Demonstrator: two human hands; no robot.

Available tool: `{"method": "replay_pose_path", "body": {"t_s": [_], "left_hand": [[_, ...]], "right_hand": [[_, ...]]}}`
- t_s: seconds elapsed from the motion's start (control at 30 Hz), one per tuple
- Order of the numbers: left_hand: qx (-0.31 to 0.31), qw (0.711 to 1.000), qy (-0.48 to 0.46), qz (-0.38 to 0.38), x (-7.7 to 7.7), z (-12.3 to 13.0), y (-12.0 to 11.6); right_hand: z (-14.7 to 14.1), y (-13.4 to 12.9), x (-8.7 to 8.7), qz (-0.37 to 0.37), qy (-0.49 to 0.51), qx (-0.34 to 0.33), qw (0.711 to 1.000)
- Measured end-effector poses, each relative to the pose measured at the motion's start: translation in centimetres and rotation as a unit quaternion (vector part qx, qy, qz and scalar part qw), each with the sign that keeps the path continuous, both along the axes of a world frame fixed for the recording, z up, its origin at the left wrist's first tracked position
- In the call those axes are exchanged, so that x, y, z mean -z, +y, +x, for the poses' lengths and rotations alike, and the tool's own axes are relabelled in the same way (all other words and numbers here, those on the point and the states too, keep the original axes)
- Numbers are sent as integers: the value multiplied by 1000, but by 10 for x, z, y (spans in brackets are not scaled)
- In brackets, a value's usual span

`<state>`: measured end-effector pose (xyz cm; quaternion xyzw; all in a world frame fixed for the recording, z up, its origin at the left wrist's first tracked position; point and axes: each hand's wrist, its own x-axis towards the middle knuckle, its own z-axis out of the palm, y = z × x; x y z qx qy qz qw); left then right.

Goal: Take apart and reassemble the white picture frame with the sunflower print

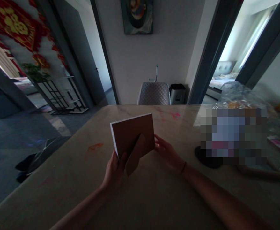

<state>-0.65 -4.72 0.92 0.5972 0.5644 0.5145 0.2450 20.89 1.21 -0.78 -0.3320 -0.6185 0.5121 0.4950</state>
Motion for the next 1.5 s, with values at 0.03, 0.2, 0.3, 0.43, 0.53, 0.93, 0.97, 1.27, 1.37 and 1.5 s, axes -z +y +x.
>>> {"method": "replay_pose_path", "body": {"t_s": [0.03, 0.2, 0.3, 0.43, 0.53, 0.93, 0.97, 1.27, 1.37, 1.5], "left_hand": [[0, 1000, -7, -2, 1, -1, 1], [9, 998, -39, -47, 4, -4, 2], [12, 997, -10, -69, 3, -5, 3], [1, 999, 21, -43, -4, -5, 4], [-6, 999, -6, -47, -12, -3, 2], [-2, 984, -167, -57, -20, -4, 3], [-5, 983, -171, -62, -20, -5, 4], [33, 987, -105, -117, -27, -2, -2], [68, 986, -45, -149, -24, -1, -3], [65, 980, 88, -165, -16, -3, -1]], "right_hand": [[0, -1, 0, -1, -2, -2, 1000], [7, 5, 2, 14, -39, 34, 999], [9, 9, 4, -10, 0, 30, 999], [8, 10, 3, -63, 73, 38, 995], [8, 10, 3, -85, 97, 84, 988], [14, 17, 12, -94, 71, 217, 969], [14, 18, 12, -98, 79, 223, 967], [16, 20, 13, -153, 231, 254, 927], [16, 21, 11, -164, 249, 246, 922], [17, 21, 10, -139, 220, 182, 948]]}}
